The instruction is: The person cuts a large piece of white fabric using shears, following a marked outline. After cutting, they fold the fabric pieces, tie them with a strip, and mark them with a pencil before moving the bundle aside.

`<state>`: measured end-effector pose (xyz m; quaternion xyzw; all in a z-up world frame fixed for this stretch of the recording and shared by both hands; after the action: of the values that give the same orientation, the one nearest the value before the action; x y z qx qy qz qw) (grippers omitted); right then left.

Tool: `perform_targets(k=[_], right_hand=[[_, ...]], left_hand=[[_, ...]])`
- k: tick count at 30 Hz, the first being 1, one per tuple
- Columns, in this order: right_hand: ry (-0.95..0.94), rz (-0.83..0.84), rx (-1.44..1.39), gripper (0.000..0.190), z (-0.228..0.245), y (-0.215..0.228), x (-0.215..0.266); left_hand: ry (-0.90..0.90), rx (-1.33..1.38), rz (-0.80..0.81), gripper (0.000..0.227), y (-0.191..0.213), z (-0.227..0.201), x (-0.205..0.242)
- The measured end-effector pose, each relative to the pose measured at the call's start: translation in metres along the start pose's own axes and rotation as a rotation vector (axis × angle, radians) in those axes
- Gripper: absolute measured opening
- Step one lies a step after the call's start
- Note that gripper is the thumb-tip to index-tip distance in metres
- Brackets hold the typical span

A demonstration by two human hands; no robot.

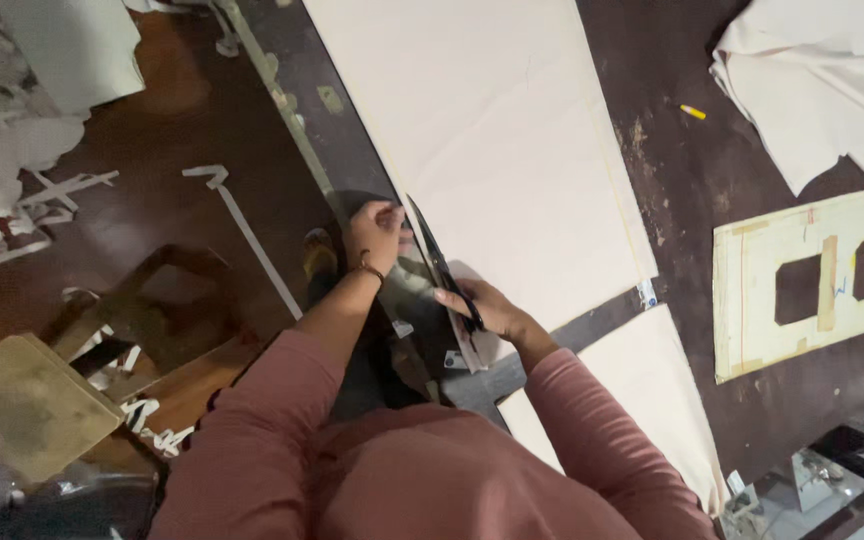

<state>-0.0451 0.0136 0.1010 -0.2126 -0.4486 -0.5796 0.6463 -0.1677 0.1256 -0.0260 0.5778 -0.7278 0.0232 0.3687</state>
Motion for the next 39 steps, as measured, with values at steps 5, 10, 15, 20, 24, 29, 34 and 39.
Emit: perform_targets(k=[5,10,15,20,24,29,34,39], right_hand=[[-0.031,-0.006,-0.051,0.060,-0.044,-0.005,-0.043],[-0.055,0.005,-0.087,0.051,-0.059,-0.006,-0.061],[-0.019,0.089,-0.173,0.051,-0.050,-0.005,-0.050],[-0.039,0.095,-0.198,0.046,-0.058,-0.005,-0.048],[-0.057,0.075,-0.152,0.054,-0.047,-0.004,-0.048],[-0.064,0.032,-0.084,0.049,-0.036,-0.007,-0.048],[-0.088,-0.012,-0.055,0.047,-0.052,-0.005,-0.066],[-0.069,0.007,-0.111,0.053,-0.010,0.000,-0.068]], left_hand=[[0.174,0.274,0.141,0.030,-0.019,0.019,-0.031],[0.200,0.352,0.154,0.027,-0.012,0.014,-0.028],[0.307,0.355,0.254,0.036,0.015,-0.006,-0.016],[0.247,0.384,0.283,0.043,-0.005,0.015,-0.033],[0.234,0.353,0.299,0.039,-0.009,0.023,-0.033],[0.205,0.316,0.294,0.036,-0.003,0.015,-0.032],[0.189,0.318,0.286,0.035,-0.004,0.017,-0.033],[0.165,0.379,0.295,0.035,0.000,0.011,-0.032]])
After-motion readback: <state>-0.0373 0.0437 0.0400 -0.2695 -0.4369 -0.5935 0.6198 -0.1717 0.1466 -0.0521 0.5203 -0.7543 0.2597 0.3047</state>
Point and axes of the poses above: each hand's wrist, its own x-axis away from the middle knuckle, its own y-axis out of the back of the hand, z = x × y, the point moved 4 cm from there along -x, towards the middle knuckle, and after that the axes turned 4 degrees about -z, right-handed, at the moved point
